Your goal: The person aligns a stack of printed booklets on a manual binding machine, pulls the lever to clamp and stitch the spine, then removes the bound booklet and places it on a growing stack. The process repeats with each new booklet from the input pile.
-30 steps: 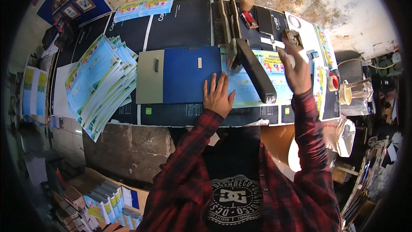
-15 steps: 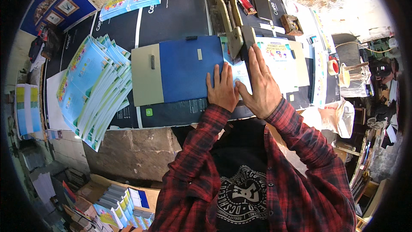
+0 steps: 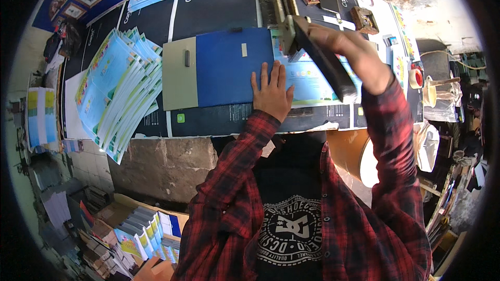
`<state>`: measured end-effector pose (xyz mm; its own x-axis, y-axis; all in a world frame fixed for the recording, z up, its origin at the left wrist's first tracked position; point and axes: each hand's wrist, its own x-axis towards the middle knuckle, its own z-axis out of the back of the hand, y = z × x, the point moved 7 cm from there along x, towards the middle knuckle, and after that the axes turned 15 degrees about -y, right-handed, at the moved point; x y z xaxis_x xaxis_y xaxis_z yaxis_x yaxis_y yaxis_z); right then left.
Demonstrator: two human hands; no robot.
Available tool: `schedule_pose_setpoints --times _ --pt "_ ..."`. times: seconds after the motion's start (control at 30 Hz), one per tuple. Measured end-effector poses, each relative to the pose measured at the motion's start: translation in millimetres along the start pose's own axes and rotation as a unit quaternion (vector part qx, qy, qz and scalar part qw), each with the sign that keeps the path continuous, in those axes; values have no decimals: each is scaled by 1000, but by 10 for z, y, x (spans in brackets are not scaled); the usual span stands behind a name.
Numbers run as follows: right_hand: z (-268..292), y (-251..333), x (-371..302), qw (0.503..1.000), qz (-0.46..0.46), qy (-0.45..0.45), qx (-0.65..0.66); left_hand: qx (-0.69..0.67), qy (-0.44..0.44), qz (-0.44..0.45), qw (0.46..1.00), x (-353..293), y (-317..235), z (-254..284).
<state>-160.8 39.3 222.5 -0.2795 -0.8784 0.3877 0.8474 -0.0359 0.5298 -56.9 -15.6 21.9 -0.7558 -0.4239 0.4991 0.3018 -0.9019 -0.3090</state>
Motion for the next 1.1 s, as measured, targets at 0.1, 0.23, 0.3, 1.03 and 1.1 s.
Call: schedule_pose_setpoints --times 0.1,0.23,0.3,1.03,1.1 --pt "199 -682 -132 997 -67 -29 -30 6 0 -5 1000 38 -49 8" --pt "353 -2130 -1521 874 -348 -190 -280 10 -8 4 1000 84 -121 -1" --pt "115 -2221 -1802 879 -348 -202 -258 12 -10 19 1000 73 -117 -2" --pt "-498 -1838 -1511 847 -397 -172 -310 -23 0 -17 1000 50 58 -3" --pt "-513 -1818 -1499 847 -394 -173 -313 -40 -16 -9 999 12 94 -36"
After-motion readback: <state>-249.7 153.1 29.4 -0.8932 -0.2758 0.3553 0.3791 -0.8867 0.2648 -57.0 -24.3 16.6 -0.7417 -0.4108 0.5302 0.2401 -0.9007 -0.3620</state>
